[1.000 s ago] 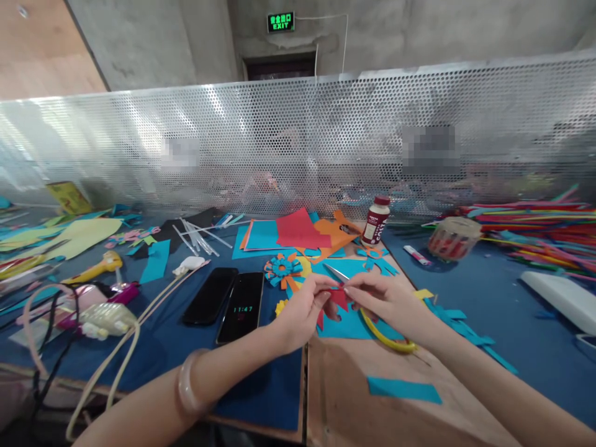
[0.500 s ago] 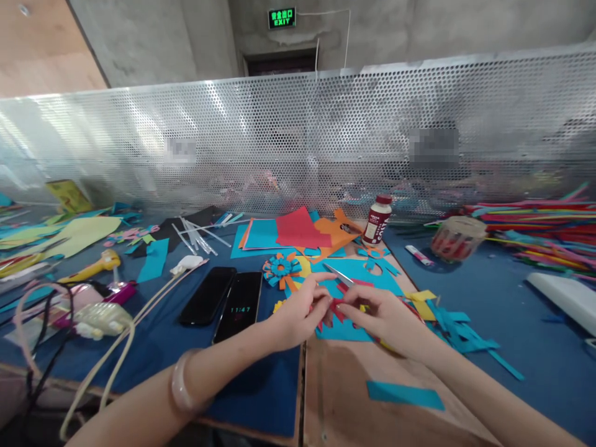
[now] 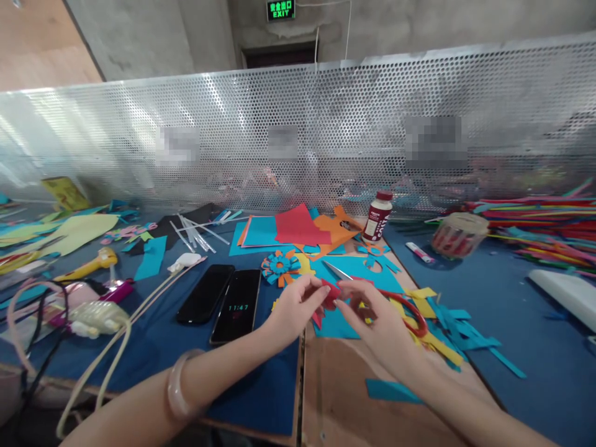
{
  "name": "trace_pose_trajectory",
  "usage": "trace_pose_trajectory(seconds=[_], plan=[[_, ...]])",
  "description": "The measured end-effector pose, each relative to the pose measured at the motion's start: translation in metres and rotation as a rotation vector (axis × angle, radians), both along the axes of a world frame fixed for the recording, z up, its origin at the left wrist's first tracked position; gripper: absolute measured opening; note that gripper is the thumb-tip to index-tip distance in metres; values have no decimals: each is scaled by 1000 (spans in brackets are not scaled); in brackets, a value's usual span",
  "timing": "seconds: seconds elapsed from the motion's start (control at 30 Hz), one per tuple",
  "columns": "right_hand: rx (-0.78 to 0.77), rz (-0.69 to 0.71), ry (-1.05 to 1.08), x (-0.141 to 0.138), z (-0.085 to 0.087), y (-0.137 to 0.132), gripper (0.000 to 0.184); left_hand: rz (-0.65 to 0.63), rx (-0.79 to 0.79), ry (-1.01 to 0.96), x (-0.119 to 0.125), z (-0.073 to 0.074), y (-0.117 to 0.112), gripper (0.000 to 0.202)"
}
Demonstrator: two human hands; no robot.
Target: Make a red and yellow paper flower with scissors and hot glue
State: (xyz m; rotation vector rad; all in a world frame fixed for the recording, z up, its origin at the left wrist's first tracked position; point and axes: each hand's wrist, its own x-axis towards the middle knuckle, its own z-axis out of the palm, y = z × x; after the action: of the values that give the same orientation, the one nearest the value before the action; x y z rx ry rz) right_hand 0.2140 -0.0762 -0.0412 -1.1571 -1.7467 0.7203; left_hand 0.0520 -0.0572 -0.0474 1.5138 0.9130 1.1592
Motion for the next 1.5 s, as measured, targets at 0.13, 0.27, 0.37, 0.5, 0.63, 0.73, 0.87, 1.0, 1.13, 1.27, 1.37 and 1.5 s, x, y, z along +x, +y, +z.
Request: trace_pose_trajectory(seconds=[0.13,0.27,0.37,0.5,0.63,0.73,0.87,1.0,1.13,1.27,1.37,1.5], plan=[[68,-35,-103,2,-5,2,18,-8,-13,5,1,-1,-1,22],[215,-67,-135,5,-16,6,17,-20,-59,-1,3,-1,-4,24],[308,-91,-188,6,-21,9,17,-9,-89,1,3,0,-4,25],[404,-110,-248,6,-23,10,14,-7,-143,-5,3,-1,-5,26],[539,-113,-278,8,-24,12,14,-2,-204,-19,5,-2,-7,28],[585,-105,-298,9,-26,11,20,6,-207,-16,7,-3,-7,28],[611,-68,-325,8,-27,10,26,12,-175,-21,8,-6,-8,26],[537,-36,-256,9,-17,10,17,48,-76,31,6,-4,-7,22],[92,94,-80,14,0,12,16,57,-42,23,6,-2,-5,19],[-229,144,100,19,3,16,20,37,-48,10,5,-6,-3,19],[-327,138,174,20,0,18,23,29,-42,18,5,-8,-3,19],[-359,153,228,18,0,17,23,12,-49,23,6,-7,-5,19]])
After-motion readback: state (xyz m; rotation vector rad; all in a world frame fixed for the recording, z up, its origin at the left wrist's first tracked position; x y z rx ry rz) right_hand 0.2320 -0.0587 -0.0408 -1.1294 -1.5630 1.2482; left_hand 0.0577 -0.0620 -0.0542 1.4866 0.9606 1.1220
